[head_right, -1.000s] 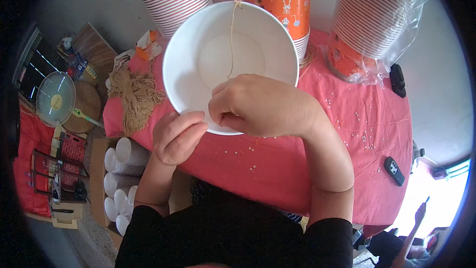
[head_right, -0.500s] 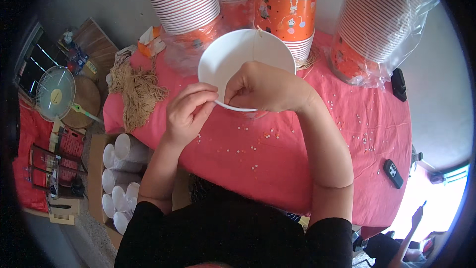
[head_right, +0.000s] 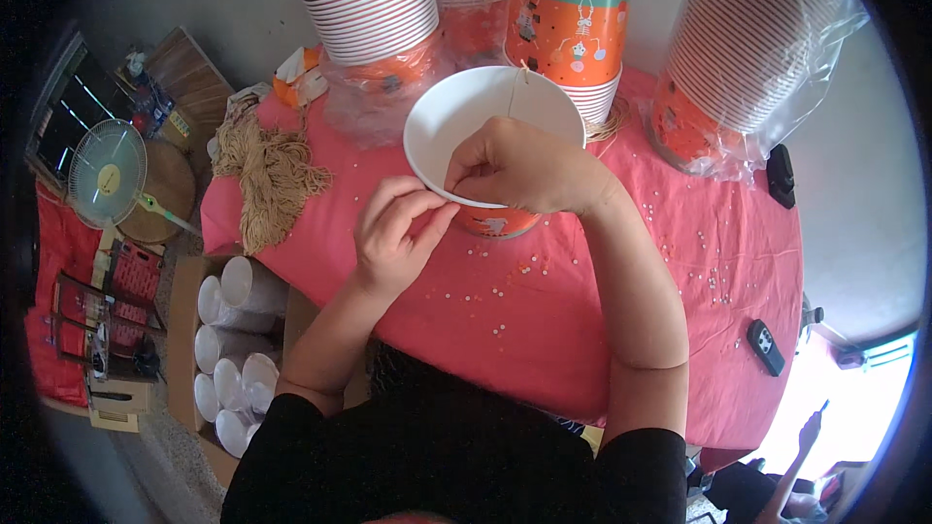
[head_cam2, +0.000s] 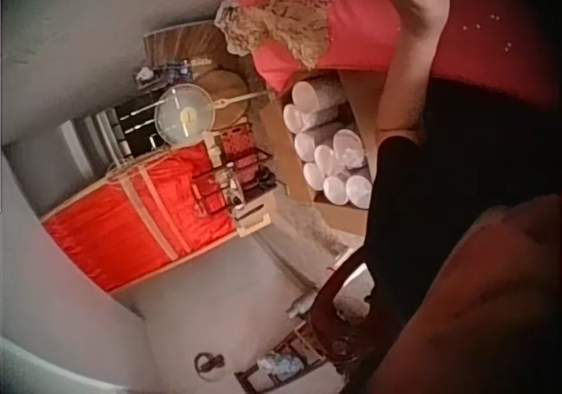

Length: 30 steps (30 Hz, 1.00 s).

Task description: Attaching string handles to Halloween-themed paper buckets by threading and knotting them through pre-drilled holes.

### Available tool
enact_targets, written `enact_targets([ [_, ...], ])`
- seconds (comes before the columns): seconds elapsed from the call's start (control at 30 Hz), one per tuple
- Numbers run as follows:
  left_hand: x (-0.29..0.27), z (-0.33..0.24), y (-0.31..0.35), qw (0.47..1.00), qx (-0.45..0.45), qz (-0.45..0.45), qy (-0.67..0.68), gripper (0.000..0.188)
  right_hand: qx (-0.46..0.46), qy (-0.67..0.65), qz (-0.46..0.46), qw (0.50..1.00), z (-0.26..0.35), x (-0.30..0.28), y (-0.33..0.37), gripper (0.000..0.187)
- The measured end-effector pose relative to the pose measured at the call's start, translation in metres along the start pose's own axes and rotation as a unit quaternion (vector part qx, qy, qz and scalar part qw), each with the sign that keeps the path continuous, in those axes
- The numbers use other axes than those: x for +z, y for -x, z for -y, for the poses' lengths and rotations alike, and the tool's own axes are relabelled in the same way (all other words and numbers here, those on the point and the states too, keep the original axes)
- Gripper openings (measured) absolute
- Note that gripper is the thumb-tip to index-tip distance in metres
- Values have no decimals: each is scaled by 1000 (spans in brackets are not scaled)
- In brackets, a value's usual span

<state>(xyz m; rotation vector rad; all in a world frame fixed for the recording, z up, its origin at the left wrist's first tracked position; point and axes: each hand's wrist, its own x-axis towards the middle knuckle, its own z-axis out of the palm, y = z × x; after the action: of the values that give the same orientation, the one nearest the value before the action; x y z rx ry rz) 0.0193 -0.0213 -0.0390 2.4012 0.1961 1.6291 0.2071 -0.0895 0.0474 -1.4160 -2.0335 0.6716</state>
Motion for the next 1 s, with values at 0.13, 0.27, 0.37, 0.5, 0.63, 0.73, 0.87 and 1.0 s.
enact_targets([
  [0.13, 1, 1, 0, 1000, 6, 6, -15, 20, -9, -20, -9, 1000, -1, 3, -1, 13],
  [0.27, -6, 2, 0, 1000, -19, 3, -4, 19, 47, -23, 7, 999, 12, -5, 2, 17],
  [0.37, -20, 3, 1, 997, -71, -16, 11, 18, 41, -73, -27, 996, 2, -9, 6, 18],
  [0.5, -28, 16, 10, 908, -268, -106, 305, 6, 99, -108, -58, 988, 4, -20, 16, 17],
  [0.63, -45, 19, -6, 738, -380, -149, 537, 10, 61, -78, -97, 990, 12, -19, 13, 17],
  [0.73, -40, 16, -6, 677, -399, -75, 613, 10, -7, -77, -152, 985, 10, -5, 7, 12],
  [0.87, -36, 14, -4, 720, -346, -4, 602, 25, -38, -136, -154, 978, 20, 16, 0, 13],
  [1.0, -35, 4, -8, 755, -312, 25, 576, 41, -13, -165, -92, 982, 29, 24, 0, 11],
])
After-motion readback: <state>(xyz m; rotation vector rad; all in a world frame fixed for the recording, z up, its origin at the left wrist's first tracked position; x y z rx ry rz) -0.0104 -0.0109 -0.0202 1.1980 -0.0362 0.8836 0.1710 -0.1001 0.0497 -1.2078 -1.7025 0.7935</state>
